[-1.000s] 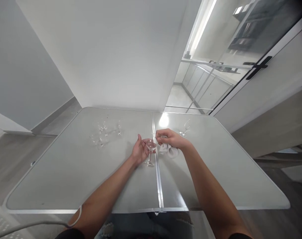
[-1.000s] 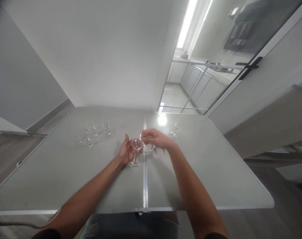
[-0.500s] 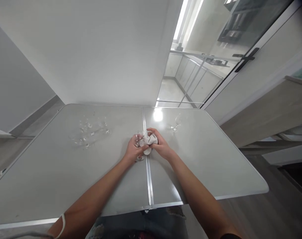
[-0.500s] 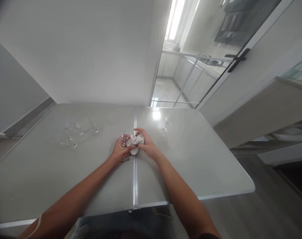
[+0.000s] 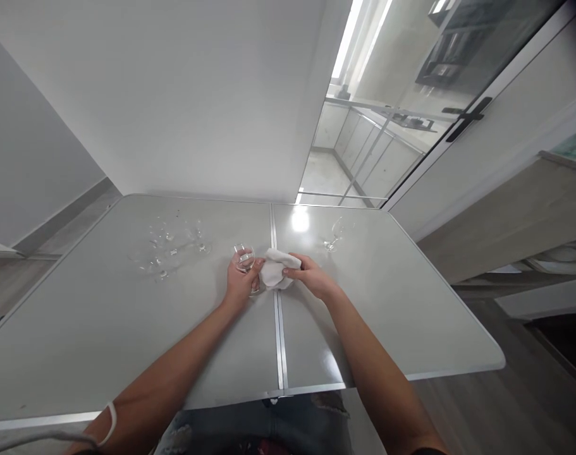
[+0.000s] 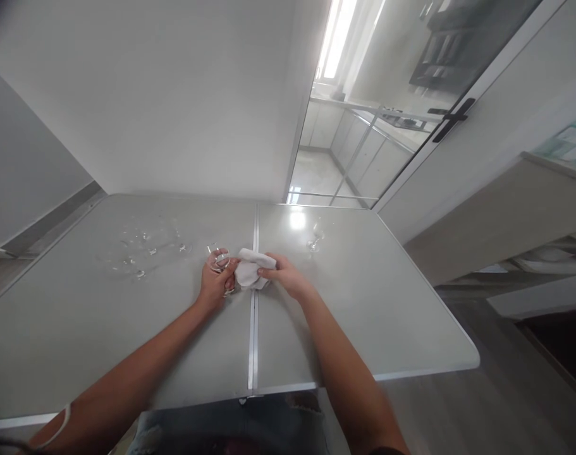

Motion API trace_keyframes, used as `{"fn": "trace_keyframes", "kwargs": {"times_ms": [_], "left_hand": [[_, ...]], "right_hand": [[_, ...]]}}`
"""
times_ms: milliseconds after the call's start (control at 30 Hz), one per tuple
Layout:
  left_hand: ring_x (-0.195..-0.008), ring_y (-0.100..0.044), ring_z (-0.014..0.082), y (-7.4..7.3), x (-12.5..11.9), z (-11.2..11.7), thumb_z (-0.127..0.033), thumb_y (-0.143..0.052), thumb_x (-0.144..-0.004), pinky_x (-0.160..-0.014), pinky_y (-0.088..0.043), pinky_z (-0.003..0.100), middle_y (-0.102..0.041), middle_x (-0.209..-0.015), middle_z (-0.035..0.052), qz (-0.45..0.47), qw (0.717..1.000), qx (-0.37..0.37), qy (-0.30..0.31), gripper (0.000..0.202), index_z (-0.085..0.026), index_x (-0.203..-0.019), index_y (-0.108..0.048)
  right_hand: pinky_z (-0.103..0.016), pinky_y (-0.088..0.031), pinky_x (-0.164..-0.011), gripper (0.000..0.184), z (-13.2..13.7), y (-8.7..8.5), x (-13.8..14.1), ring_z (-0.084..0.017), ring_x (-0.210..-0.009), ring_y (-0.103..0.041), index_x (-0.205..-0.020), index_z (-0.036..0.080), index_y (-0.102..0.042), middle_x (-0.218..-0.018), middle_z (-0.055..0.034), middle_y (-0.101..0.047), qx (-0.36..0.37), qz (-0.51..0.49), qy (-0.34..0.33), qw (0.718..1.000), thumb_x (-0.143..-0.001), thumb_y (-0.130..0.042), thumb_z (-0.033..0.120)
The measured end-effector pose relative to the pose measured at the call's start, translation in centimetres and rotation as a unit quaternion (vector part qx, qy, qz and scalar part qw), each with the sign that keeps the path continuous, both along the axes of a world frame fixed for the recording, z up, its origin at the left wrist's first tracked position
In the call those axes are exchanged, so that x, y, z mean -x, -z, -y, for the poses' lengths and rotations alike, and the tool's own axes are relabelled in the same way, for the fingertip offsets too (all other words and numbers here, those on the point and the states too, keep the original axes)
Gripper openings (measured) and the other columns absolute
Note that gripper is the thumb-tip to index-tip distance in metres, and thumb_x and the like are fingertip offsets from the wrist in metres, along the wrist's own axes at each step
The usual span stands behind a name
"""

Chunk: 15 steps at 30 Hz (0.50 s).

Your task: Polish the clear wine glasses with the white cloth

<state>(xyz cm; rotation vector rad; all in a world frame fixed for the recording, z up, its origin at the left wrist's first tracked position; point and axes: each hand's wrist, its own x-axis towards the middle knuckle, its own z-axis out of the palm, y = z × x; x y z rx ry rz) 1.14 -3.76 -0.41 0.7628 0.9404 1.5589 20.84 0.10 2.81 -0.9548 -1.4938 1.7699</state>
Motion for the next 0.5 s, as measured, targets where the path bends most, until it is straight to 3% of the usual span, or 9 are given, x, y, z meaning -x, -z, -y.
{"fn": "trace_keyframes", "kwargs": {"times_ms": [100, 167, 267, 400, 500], "left_hand": [[-0.045, -0.045, 0.0021, 0.1, -0.1, 0.2, -0.054, -0.077, -0.080, -0.043, -0.041, 0.019, -0.068, -0.101, 0.0011, 0.048, 0.997, -0.016, 0.054, 0.055, -0.024, -0.120, -0.053], [-0.055, -0.051, 0.0049, 0.2, -0.2, 0.4, -0.056, -0.071, -0.085, -0.050, -0.045, 0.021, -0.065, -0.110, 0.0045, 0.042, 0.994, -0.027, 0.098, 0.054, -0.024, -0.126, -0.055], [-0.066, -0.058, 0.0085, 0.3, 0.0, 0.8, -0.048, -0.079, -0.080, -0.060, -0.049, 0.023, -0.063, -0.119, 0.0067, -0.094, 0.991, -0.061, 0.075, 0.064, -0.026, -0.135, -0.055], [-0.078, -0.063, 0.0144, 0.4, 0.7, 0.9, -0.033, -0.092, -0.064, -0.074, -0.051, 0.024, -0.070, -0.106, 0.0053, -0.310, 0.945, -0.096, -0.050, 0.065, -0.026, -0.124, -0.066], [-0.083, -0.067, 0.0202, 0.6, 1.2, 0.8, -0.031, -0.094, -0.059, -0.074, -0.051, 0.024, -0.074, -0.094, 0.0064, -0.357, 0.927, -0.090, -0.072, 0.054, -0.026, -0.109, -0.075]], "right_hand": [[-0.031, -0.049, -0.077, 0.044, -0.5, 0.1, 0.0, -0.020, -0.089, -0.060, -0.113, 0.019, -0.061, -0.100, -0.0056, -0.065, -0.024, -0.035, 0.152, 0.988, -0.078, -0.074, 0.044], [-0.030, -0.048, -0.074, 0.037, -0.7, -0.1, -0.4, -0.019, -0.086, -0.057, -0.109, 0.021, -0.059, -0.097, -0.0039, -0.063, -0.098, -0.012, 0.266, 0.959, -0.081, -0.070, 0.043], [-0.030, -0.046, -0.074, 0.027, -0.7, -0.4, -1.2, -0.018, -0.083, -0.053, -0.103, 0.022, -0.061, -0.092, -0.0018, -0.060, -0.224, 0.058, 0.348, 0.909, -0.083, -0.067, 0.038], [-0.032, -0.046, -0.074, 0.026, 0.0, -0.1, -1.3, -0.020, -0.083, -0.057, -0.104, 0.022, -0.064, -0.094, -0.0034, -0.066, -0.327, 0.114, 0.286, 0.893, -0.079, -0.066, 0.030], [-0.032, -0.046, -0.073, 0.029, 0.4, 0.2, -0.9, -0.020, -0.078, -0.057, -0.106, 0.022, -0.066, -0.092, -0.0035, -0.068, -0.354, 0.141, 0.179, 0.907, -0.076, -0.065, 0.024]]}}
